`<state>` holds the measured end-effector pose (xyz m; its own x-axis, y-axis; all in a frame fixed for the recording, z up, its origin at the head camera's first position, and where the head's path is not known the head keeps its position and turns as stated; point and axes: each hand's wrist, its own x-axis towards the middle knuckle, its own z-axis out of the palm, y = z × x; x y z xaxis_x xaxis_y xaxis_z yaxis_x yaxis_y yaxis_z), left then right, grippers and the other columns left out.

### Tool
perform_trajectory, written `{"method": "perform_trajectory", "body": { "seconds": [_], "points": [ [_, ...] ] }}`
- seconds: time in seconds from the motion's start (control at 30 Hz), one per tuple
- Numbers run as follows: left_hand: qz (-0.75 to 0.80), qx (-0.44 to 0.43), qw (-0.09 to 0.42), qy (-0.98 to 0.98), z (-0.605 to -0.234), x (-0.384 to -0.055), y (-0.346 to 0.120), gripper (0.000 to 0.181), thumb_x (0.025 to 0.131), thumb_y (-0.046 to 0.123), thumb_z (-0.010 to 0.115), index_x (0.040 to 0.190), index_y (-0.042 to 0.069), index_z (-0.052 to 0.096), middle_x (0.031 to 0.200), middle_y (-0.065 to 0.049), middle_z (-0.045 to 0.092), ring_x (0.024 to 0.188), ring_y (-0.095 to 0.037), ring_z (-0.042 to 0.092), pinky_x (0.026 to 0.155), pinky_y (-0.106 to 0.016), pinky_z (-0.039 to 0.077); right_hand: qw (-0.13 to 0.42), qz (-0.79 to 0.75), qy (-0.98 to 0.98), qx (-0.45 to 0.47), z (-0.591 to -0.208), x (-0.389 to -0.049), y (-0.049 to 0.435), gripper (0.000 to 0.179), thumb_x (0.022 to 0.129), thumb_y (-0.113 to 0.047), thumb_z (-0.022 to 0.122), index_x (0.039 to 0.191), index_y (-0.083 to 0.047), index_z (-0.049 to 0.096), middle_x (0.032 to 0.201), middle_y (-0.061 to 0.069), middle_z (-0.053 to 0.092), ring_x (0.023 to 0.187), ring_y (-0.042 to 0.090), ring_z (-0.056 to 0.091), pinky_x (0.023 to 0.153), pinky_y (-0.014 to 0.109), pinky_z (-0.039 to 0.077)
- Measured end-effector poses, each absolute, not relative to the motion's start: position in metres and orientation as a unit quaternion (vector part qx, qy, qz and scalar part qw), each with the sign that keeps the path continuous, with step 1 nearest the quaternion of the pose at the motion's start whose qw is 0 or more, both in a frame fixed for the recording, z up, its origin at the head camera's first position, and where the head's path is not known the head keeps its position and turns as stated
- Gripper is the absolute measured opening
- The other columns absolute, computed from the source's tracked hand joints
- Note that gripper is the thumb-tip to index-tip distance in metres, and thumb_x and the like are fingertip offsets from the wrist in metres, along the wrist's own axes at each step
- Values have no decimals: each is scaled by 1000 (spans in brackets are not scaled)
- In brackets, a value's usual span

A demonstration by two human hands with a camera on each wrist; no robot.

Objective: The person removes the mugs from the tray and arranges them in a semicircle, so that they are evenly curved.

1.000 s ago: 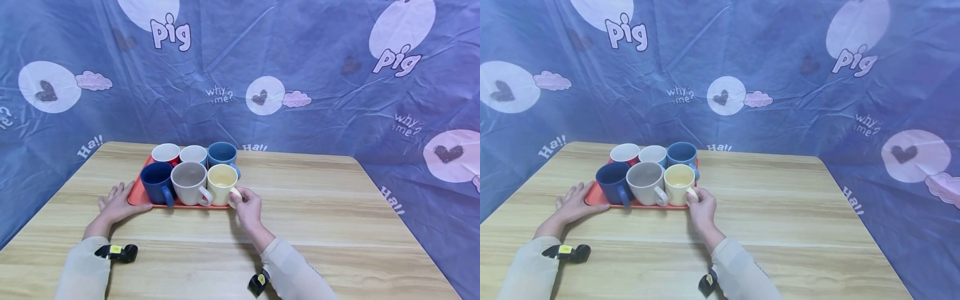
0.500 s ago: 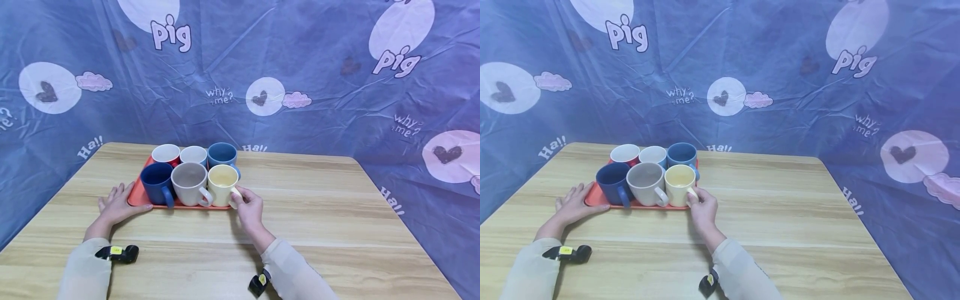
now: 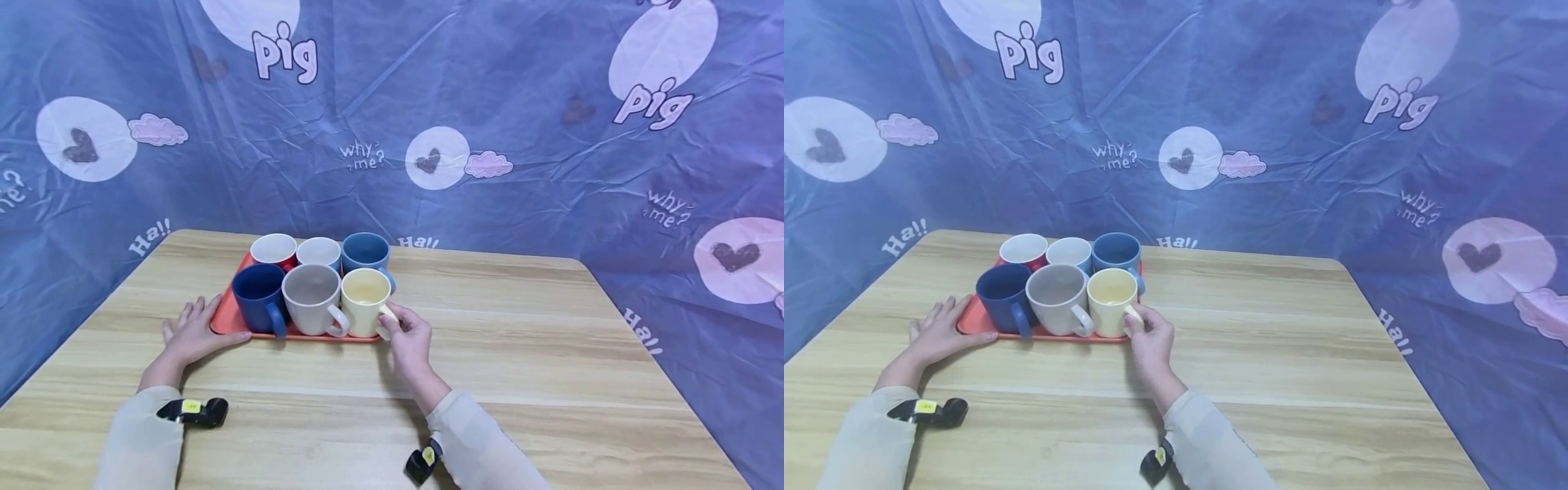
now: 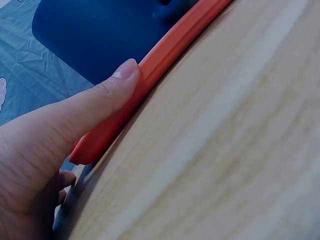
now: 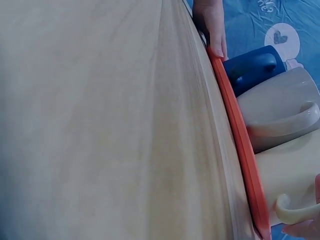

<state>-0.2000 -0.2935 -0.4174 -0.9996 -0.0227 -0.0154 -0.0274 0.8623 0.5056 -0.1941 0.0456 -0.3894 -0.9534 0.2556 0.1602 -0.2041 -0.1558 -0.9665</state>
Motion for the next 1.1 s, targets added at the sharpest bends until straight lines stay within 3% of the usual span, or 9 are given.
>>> {"method": "perform_trajectory", "body": {
  "seconds": [1.1],
  "points": [
    [256,-15,10,967,-417,-201,-294,110,63,65,58,136,-1,9,133,-37,2,120,-48,-8,81,-65,-18,108,742,-659,-58,-390,-196,47,26,71,8,64,96,6,63,90,17,63,77,14,59,69,25,48]
  ]
}}
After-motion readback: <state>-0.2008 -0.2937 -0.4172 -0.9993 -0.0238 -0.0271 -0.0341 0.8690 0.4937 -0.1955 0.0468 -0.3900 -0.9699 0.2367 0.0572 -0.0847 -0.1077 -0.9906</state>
